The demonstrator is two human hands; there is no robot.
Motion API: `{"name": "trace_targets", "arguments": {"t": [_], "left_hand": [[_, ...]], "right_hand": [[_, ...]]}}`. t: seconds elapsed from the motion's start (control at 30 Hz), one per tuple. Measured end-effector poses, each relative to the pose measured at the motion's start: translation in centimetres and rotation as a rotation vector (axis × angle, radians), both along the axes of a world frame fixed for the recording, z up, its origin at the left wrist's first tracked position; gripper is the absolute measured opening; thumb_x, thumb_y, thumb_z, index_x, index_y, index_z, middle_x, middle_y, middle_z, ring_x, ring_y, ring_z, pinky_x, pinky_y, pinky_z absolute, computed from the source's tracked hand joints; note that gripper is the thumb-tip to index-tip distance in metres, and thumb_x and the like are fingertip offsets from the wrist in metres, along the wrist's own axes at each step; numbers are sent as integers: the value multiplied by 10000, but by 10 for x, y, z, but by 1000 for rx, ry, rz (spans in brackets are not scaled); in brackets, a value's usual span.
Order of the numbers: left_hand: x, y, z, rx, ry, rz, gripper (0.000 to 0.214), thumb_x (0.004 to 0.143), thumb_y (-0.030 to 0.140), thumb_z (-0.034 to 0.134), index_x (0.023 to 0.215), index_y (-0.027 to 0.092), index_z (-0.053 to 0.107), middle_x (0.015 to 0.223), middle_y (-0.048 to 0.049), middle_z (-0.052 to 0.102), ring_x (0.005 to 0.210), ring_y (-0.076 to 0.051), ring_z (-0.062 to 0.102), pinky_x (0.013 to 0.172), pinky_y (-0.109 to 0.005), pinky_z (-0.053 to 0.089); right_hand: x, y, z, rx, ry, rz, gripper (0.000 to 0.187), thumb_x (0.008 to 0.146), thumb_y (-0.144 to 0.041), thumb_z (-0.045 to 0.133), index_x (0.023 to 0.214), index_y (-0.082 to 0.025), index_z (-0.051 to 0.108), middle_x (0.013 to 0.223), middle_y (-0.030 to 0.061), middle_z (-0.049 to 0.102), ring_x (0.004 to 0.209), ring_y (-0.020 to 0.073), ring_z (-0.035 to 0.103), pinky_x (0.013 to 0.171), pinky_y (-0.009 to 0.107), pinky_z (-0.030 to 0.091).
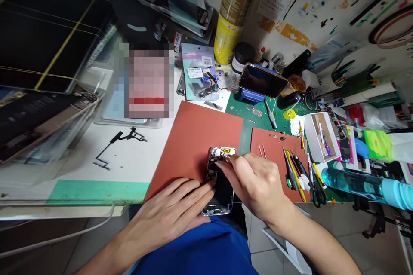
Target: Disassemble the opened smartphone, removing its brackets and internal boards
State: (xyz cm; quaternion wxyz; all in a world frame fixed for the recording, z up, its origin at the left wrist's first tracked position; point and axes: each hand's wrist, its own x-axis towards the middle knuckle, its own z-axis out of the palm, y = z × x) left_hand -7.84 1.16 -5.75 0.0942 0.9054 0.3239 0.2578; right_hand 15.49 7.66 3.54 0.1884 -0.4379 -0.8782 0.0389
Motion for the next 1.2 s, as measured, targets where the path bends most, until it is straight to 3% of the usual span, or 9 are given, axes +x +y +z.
{"name": "trace_targets", "arguments": {"t": [0.2, 0.37, 0.63, 0.77, 0.9, 1.2], "left_hand": [[0, -1, -2, 25, -7, -1, 409, 1059, 423, 617, 1344, 140, 694, 1373, -34, 746, 1149, -260, 655, 1075, -463, 435], [0, 0, 1, 21, 4, -4, 405, 1062, 411, 616, 1352, 137, 686, 1377, -47, 743, 1135, -252, 661, 1066, -450, 440], [0, 0, 3, 38, 1, 5, 402, 1040, 425, 652, 1324, 146, 700, 1348, -63, 753, 1125, -247, 677, 1061, -440, 455], [0, 1, 2, 54, 7, 1, 396, 1038, 411, 660, 1328, 143, 697, 1355, -56, 751, 1128, -244, 673, 1044, -436, 460], [0, 1, 2, 55, -10, -3, 376, 1035, 405, 667, 1305, 146, 708, 1332, -41, 763, 1135, -246, 668, 1049, -439, 459], [0, 2, 3, 43, 3, -4, 394, 1043, 416, 655, 1328, 147, 698, 1360, -33, 752, 1145, -248, 651, 1056, -449, 455]], "right_hand": [[2, 4, 6, -164, -88, 67, 110, 1038, -119, 565, 1010, -224, 580, 855, 34, 692, 719, 162, 647, 619, 295, 477], [5, 8, -2, -48, -40, 1, 125, 1051, -186, 629, 957, -225, 556, 726, -25, 641, 595, 126, 572, 566, 283, 413], [3, 12, 3, -175, -22, 93, 112, 1055, -111, 536, 1026, -219, 545, 832, 21, 645, 721, 151, 602, 640, 293, 469], [1, 12, 5, -120, -20, 62, 92, 1051, -142, 575, 1029, -224, 538, 776, -3, 630, 644, 140, 571, 589, 284, 438], [2, 11, 5, -180, -4, 82, 100, 1020, -132, 566, 1095, -195, 544, 869, 45, 654, 732, 170, 615, 630, 303, 479], [3, 10, 3, -118, 25, 55, 128, 992, -117, 587, 1081, -196, 539, 830, 26, 629, 686, 159, 585, 613, 293, 476]]}}
